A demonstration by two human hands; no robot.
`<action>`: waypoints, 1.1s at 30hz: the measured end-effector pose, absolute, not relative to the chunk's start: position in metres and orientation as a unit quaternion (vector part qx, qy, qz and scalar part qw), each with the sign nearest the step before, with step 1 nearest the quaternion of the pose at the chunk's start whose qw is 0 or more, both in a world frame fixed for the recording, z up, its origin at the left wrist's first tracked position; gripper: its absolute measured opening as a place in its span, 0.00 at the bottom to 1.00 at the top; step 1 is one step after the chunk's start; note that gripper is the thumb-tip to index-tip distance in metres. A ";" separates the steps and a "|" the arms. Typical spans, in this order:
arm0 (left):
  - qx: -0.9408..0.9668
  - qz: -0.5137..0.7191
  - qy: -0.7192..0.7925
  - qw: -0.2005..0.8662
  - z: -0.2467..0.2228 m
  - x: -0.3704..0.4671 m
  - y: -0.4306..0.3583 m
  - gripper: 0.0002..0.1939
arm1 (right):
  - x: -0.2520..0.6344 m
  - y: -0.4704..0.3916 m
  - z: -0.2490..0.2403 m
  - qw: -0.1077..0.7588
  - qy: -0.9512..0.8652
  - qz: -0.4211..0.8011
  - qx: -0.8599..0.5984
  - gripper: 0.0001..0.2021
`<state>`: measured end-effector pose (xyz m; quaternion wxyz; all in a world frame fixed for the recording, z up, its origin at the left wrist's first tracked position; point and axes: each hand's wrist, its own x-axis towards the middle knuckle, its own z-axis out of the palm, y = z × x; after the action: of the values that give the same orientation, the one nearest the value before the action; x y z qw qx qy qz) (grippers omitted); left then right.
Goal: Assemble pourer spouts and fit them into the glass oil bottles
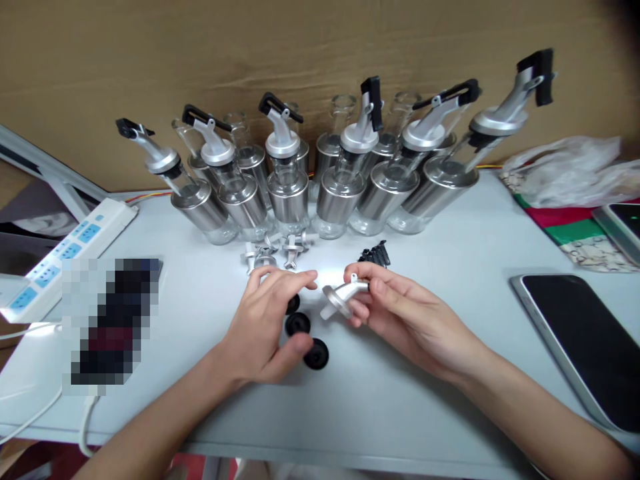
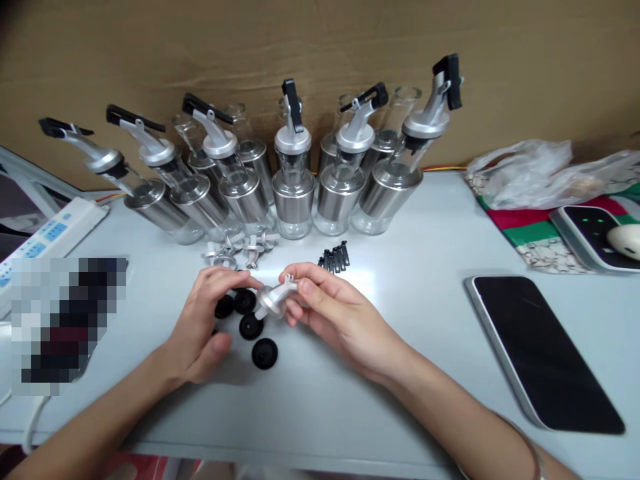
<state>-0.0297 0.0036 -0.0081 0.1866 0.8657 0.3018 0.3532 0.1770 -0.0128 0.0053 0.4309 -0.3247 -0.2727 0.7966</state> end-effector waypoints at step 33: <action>0.930 0.231 0.274 0.077 0.006 -0.037 0.013 0.14 | 0.172 -0.017 0.001 0.344 -0.251 0.847 -0.318 0.14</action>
<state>-0.0374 0.0127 0.0058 0.0775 0.9303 0.2745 0.2308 0.1718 -0.0166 0.0005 0.3444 -0.3183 -0.2510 0.8468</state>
